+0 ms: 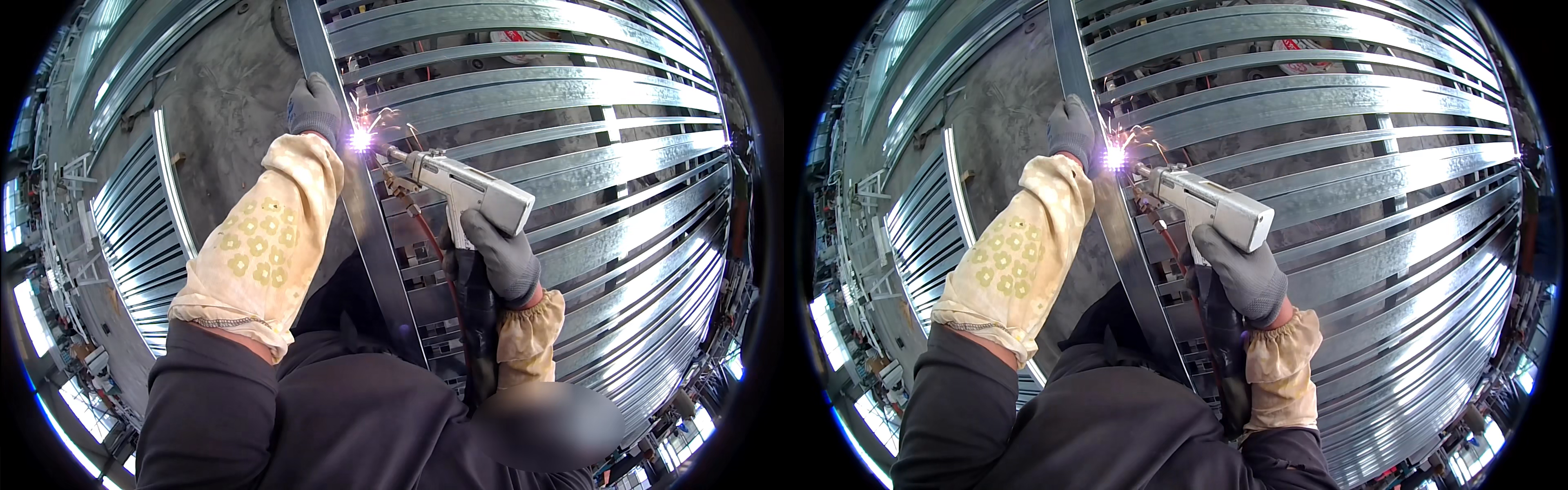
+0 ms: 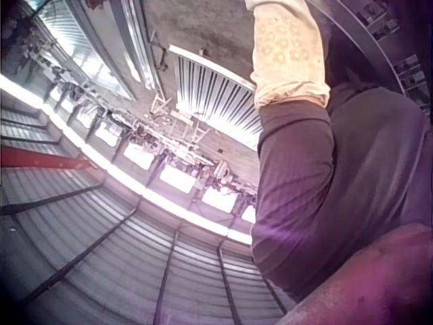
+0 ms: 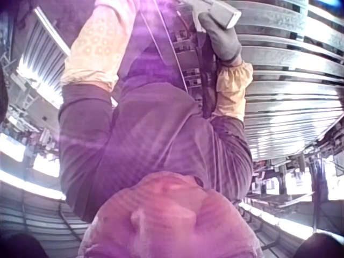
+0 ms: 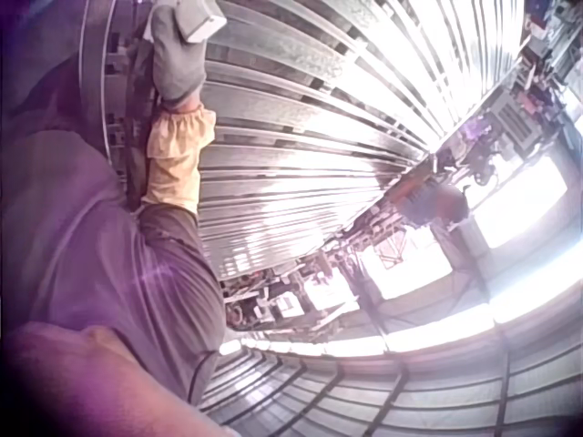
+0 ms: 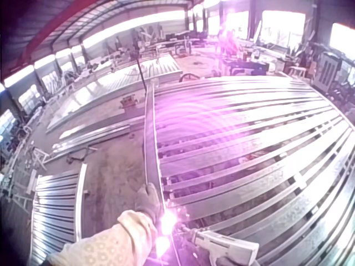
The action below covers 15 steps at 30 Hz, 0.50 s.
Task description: The person uses a handheld welding tool to join metal bars on a slatted metal frame. They weld along the seams where the bars intersect, creating bright sparks and molten metal. The person repositions the frame and continues welding different sections.
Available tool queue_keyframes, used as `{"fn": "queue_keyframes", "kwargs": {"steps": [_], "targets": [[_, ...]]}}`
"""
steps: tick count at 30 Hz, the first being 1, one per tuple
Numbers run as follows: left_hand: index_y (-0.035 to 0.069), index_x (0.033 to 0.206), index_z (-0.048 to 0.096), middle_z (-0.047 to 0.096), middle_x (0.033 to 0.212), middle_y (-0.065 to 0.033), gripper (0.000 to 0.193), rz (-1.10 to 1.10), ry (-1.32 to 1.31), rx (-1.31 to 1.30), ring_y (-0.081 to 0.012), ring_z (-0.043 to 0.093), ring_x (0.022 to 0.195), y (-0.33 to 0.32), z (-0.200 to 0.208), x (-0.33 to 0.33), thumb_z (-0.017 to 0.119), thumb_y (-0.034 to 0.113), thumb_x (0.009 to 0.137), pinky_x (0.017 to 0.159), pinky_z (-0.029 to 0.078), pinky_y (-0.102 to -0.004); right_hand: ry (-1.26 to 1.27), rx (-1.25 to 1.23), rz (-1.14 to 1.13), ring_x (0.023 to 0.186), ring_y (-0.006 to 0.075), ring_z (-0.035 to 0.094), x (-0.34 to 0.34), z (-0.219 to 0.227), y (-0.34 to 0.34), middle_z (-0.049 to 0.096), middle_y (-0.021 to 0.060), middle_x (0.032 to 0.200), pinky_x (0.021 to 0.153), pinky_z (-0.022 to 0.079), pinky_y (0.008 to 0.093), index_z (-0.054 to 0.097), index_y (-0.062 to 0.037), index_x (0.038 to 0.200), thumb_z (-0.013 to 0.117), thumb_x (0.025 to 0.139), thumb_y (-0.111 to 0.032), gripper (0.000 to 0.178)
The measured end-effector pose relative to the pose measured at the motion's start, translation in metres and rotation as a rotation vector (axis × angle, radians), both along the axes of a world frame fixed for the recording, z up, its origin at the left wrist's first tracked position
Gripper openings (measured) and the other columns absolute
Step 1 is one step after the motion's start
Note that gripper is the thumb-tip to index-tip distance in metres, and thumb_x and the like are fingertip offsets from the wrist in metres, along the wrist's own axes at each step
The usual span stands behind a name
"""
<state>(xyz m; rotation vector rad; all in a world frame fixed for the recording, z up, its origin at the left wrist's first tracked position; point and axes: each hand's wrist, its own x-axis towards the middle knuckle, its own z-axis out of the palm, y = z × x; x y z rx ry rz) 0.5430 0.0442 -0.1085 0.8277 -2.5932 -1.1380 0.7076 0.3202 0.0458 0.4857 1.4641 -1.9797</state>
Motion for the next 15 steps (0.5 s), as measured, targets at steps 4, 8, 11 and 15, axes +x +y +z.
{"fn": "queue_keyframes", "kwargs": {"steps": [4, 8, 11, 15], "targets": [[-0.001, 0.089, 0.065, 0.067, 0.080, -0.0216, 0.047, 0.000, 0.050, -0.044, -0.0394, 0.064, 0.077, 0.0006, -0.0039, 0.0003, 0.043, 0.039, 0.100, 0.073, 0.047, -0.0473, 0.019, 0.010, -0.001, 0.060, 0.0175, 0.066, 0.0016, 0.0003, 0.0000, 0.068, 0.0118, 0.081, 0.052, 0.053, 0.0289, 0.061, 0.0044, 0.107, 0.055, 0.102, -0.024, 0.029], [-0.002, 0.090, 0.065, 0.067, 0.081, -0.0221, 0.047, -0.017, 0.049, -0.037, -0.0397, 0.064, 0.078, -0.0010, -0.0047, 0.0000, 0.043, 0.038, 0.100, 0.073, 0.047, -0.0472, 0.005, 0.013, 0.001, 0.061, 0.0173, 0.066, 0.0024, 0.0012, 0.0008, 0.068, 0.0110, 0.081, 0.053, 0.053, 0.0287, 0.061, 0.0041, 0.108, 0.054, 0.102, -0.023, 0.028], [-0.001, 0.089, 0.065, 0.067, 0.080, -0.0214, 0.047, -0.016, 0.065, -0.059, -0.0386, 0.064, 0.077, -0.0013, -0.0063, -0.0003, 0.043, 0.038, 0.100, 0.073, 0.047, -0.0469, -0.029, 0.002, 0.001, 0.062, 0.0164, 0.066, 0.0020, 0.0048, 0.0004, 0.067, 0.0102, 0.081, 0.055, 0.053, 0.0284, 0.058, 0.0040, 0.114, 0.056, 0.101, -0.023, 0.030], [-0.001, 0.088, 0.065, 0.067, 0.077, -0.0195, 0.046, -0.005, 0.034, -0.017, -0.0353, 0.064, 0.075, -0.0010, -0.0044, -0.0002, 0.044, 0.038, 0.100, 0.072, 0.047, -0.0459, -0.031, -0.021, 0.005, 0.064, 0.0146, 0.065, 0.0028, 0.0048, 0.0025, 0.066, 0.0091, 0.081, 0.057, 0.054, 0.0278, 0.053, 0.0038, 0.124, 0.060, 0.099, -0.022, 0.037]]}}
